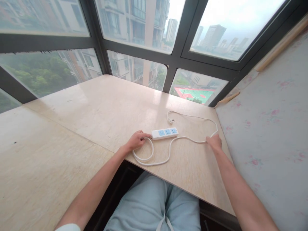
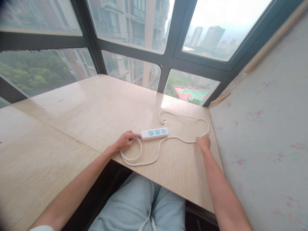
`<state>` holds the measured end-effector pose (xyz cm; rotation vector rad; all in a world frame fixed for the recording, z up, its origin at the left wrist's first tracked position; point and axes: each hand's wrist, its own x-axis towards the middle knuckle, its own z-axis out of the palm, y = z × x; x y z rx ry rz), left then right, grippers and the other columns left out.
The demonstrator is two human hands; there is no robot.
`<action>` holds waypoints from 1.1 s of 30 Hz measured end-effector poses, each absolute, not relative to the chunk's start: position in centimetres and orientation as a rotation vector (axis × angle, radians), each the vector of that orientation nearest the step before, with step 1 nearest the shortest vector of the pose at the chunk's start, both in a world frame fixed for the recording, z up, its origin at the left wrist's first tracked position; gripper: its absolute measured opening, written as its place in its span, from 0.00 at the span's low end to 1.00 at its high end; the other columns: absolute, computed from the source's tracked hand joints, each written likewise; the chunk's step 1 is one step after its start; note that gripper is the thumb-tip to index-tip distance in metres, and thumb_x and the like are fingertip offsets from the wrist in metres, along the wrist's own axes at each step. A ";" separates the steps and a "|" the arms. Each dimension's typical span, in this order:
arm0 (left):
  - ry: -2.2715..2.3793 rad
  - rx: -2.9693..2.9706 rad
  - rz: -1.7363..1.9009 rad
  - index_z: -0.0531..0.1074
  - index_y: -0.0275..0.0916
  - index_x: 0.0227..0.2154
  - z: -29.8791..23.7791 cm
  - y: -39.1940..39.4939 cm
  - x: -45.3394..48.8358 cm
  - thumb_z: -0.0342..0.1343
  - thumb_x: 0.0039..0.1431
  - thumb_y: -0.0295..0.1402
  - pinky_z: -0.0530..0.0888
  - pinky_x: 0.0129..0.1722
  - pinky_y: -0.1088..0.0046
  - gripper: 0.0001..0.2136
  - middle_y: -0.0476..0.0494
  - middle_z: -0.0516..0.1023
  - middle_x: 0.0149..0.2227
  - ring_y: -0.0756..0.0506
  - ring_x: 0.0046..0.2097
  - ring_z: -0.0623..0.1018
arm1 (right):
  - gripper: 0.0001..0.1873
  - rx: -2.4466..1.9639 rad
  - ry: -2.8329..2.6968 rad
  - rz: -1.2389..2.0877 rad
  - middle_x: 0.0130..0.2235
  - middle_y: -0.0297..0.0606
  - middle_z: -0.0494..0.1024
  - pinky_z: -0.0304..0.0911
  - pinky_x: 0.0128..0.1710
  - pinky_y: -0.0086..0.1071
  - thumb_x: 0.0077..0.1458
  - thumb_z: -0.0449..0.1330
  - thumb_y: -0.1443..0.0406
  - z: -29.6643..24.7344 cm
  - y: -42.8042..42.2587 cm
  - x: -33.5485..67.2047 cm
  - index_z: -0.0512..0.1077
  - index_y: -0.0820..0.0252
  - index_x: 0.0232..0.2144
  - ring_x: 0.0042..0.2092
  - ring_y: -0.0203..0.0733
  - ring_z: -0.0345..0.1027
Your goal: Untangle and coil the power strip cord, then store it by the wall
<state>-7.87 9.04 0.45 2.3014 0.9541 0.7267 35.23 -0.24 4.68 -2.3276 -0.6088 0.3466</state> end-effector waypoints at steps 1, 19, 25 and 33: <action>0.927 2.311 0.725 0.80 0.42 0.46 0.4 9.3 -7.8 0.52 0.47 0.18 0.71 0.40 0.70 0.24 0.45 0.76 0.32 0.47 0.35 0.74 | 0.12 -2.290 -0.614 0.417 0.37 0.49 0.76 0.68 0.43 0.43 0.41 0.62 0.71 5.2 -0.2 35.6 0.70 0.63 0.34 0.45 0.55 0.72; 0.427 2.475 0.722 0.81 0.46 0.41 0.1 11.2 -1.7 0.49 0.44 0.15 0.71 0.43 0.70 0.26 0.48 0.83 0.40 0.46 0.38 0.77 | 0.14 -1.140 -0.913 0.953 0.24 0.27 0.62 0.48 0.26 0.33 0.54 0.55 0.72 22.8 0.0 32.8 0.77 0.53 0.38 0.21 0.28 0.48; 0.351 2.536 0.690 0.81 0.45 0.41 0.0 10.0 1.9 0.50 0.45 0.15 0.71 0.43 0.70 0.25 0.48 0.83 0.40 0.47 0.37 0.75 | 0.14 -1.040 -1.001 1.224 0.25 0.25 0.65 0.54 0.24 0.26 0.50 0.61 0.72 22.5 6.3 26.3 0.75 0.54 0.40 0.20 0.27 0.48; 0.308 2.527 0.664 0.79 0.42 0.41 1.2 8.7 2.7 0.55 0.49 0.23 0.70 0.47 0.66 0.17 0.45 0.82 0.42 0.45 0.41 0.77 | 0.11 -1.093 -1.134 1.355 0.25 0.27 0.68 0.49 0.19 0.23 0.56 0.60 0.70 19.7 12.2 18.2 0.73 0.58 0.43 0.19 0.26 0.50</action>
